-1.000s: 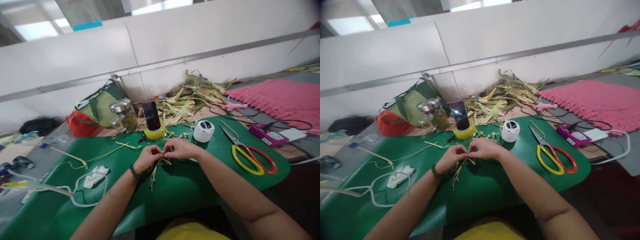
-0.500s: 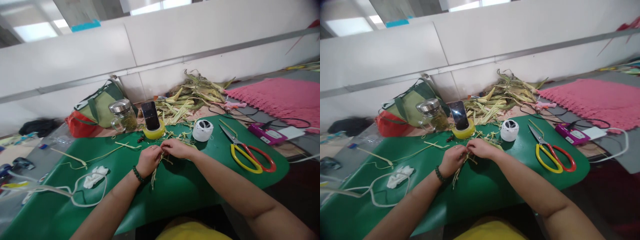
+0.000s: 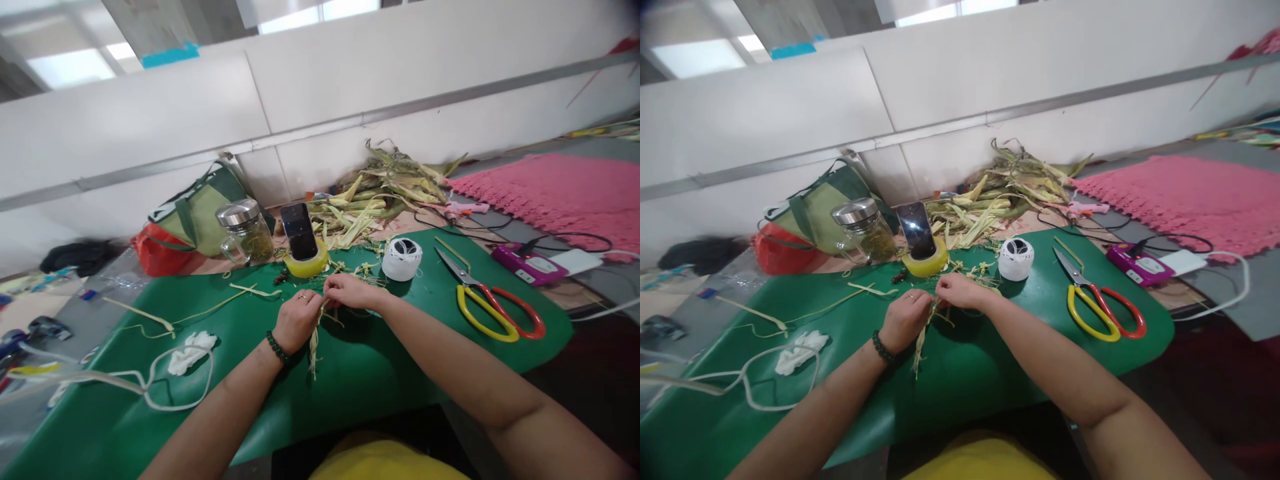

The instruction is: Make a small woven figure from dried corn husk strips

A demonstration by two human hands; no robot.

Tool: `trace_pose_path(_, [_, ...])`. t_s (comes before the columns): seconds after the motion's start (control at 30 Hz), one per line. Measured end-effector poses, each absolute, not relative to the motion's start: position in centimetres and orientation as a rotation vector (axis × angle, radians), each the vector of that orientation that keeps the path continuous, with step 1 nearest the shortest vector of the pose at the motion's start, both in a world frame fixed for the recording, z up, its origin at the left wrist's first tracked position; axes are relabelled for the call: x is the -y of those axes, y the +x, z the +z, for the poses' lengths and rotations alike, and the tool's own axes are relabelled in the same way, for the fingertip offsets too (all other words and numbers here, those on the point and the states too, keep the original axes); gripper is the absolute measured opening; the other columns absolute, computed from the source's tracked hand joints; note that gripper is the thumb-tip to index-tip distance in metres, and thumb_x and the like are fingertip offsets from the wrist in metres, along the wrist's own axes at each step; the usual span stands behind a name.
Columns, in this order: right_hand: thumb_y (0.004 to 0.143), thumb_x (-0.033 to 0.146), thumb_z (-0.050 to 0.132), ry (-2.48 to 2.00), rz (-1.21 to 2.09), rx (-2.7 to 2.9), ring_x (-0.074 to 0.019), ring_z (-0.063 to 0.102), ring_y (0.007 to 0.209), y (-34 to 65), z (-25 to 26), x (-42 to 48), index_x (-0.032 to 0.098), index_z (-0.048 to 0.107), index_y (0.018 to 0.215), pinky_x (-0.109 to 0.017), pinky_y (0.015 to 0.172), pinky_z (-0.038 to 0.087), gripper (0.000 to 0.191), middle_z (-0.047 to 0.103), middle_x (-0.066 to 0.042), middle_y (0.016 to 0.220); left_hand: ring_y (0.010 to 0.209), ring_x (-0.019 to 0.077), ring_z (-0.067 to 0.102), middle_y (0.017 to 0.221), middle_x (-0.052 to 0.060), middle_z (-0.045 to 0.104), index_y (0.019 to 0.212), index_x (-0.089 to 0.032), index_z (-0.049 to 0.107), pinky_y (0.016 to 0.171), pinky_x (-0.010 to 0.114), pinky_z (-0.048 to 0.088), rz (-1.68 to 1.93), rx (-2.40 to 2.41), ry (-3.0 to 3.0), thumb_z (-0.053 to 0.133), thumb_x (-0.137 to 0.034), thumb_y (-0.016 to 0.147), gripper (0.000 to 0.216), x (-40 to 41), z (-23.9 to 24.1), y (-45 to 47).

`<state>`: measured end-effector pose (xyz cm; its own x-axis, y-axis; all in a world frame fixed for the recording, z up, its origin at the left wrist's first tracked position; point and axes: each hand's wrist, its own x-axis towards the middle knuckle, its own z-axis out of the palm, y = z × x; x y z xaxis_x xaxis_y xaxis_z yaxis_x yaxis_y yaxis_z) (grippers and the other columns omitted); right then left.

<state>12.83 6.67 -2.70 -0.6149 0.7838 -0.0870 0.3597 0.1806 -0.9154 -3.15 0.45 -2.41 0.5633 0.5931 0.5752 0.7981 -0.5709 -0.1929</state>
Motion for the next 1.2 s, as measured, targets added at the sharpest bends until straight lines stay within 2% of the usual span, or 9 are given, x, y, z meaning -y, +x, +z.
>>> trace_pose_path(0.1, [0.072,0.004,0.048,-1.054,1.402,2.083,-0.0105,0.059,0.060,12.8,-2.6,-6.7,0.014,0.060,0.080,-0.018,0.053,0.043,0.017,0.062,0.002,0.063,0.067,0.0151,0.055,0.069,0.003,0.060,0.071,-0.019,0.056,0.063,0.025,0.042,-0.594,1.164,-2.382,0.042,-0.014,0.090,0.024,-0.5,-2.5,-3.2])
trace_pose_path(0.23, [0.072,0.010,0.057,-1.011,1.370,2.153,-0.0096,0.054,0.058,12.9,-2.5,-6.7,0.014,0.060,0.069,-0.019,0.053,0.041,0.006,0.061,0.002,0.061,0.070,0.0154,0.056,0.071,0.004,0.062,0.072,-0.019,0.057,0.065,0.025,0.043,-0.587,1.177,-2.397,0.042,-0.015,0.090,0.023,-0.5,-2.5,-3.3])
trace_pose_path(0.4, [0.077,0.008,0.050,-1.050,1.299,2.198,-0.0107,0.056,0.058,13.1,-2.3,-6.8,0.014,0.058,0.071,-0.020,0.054,0.042,0.011,0.063,0.000,0.065,0.068,0.0166,0.055,0.070,0.005,0.061,0.072,-0.018,0.057,0.063,0.026,0.041,-0.601,1.211,-2.413,0.042,-0.014,0.089,0.023,-0.4,-2.4,-3.3])
trace_pose_path(0.47, [0.078,0.010,0.052,-1.066,1.216,2.213,-0.0126,0.057,0.065,13.4,-1.9,-6.7,0.014,0.058,0.071,-0.023,0.059,0.043,0.010,0.062,-0.002,0.071,0.070,0.0171,0.056,0.072,0.005,0.062,0.073,-0.019,0.057,0.064,0.026,0.042,-0.583,1.250,-2.447,0.042,-0.014,0.089,0.023,-0.3,-2.3,-3.4])
trace_pose_path(0.6, [0.080,0.013,0.055,-1.017,0.912,2.346,-0.0175,0.055,0.089,14.2,-1.1,-6.2,0.014,0.060,0.073,-0.029,0.078,0.043,0.008,0.057,-0.010,0.101,0.073,0.0182,0.057,0.074,0.005,0.064,0.073,-0.019,0.057,0.064,0.027,0.042,-0.565,1.346,-2.536,0.046,-0.015,0.086,0.018,0.0,-2.2,-3.8])
trace_pose_path(0.67, [0.081,0.012,0.053,-1.038,0.718,2.479,-0.0196,0.054,0.093,14.5,-0.8,-6.0,0.014,0.061,0.075,-0.031,0.081,0.042,0.010,0.054,-0.012,0.108,0.072,0.0184,0.058,0.072,0.005,0.064,0.071,-0.019,0.057,0.063,0.027,0.042,-0.590,1.448,-2.573,0.048,-0.013,0.083,0.016,0.0,-2.1,-4.1])
trace_pose_path(0.87, [0.076,0.007,0.053,-1.406,0.440,2.644,-0.0270,0.055,0.089,14.8,0.2,-5.8,0.013,0.062,0.075,-0.031,0.067,0.043,0.011,0.057,-0.016,0.095,0.066,0.0177,0.057,0.068,0.003,0.064,0.067,-0.019,0.057,0.062,0.028,0.042,-0.738,1.889,-2.603,0.052,-0.012,0.076,0.013,-0.1,-1.9,-4.7])
trace_pose_path(1.07, [0.080,0.008,0.047,-1.439,0.529,2.522,-0.0231,0.058,0.075,14.0,0.1,-5.6,0.012,0.061,0.074,-0.030,0.063,0.040,0.016,0.059,-0.016,0.092,0.081,0.0186,0.061,0.083,0.006,0.068,0.065,-0.020,0.054,0.077,0.032,0.046,-1.291,1.770,-2.819,0.057,-0.020,0.077,0.012,-0.1,-0.9,-4.2])
trace_pose_path(1.2, [0.076,0.008,0.050,-1.351,0.667,2.404,-0.0188,0.056,0.074,13.6,-0.3,-5.8,0.014,0.059,0.068,-0.027,0.065,0.039,0.013,0.060,-0.011,0.083,0.076,0.0170,0.062,0.079,0.005,0.068,0.068,-0.019,0.052,0.068,0.028,0.047,-1.499,1.912,-3.000,0.055,-0.029,0.081,0.017,-0.1,-0.7,-3.6])
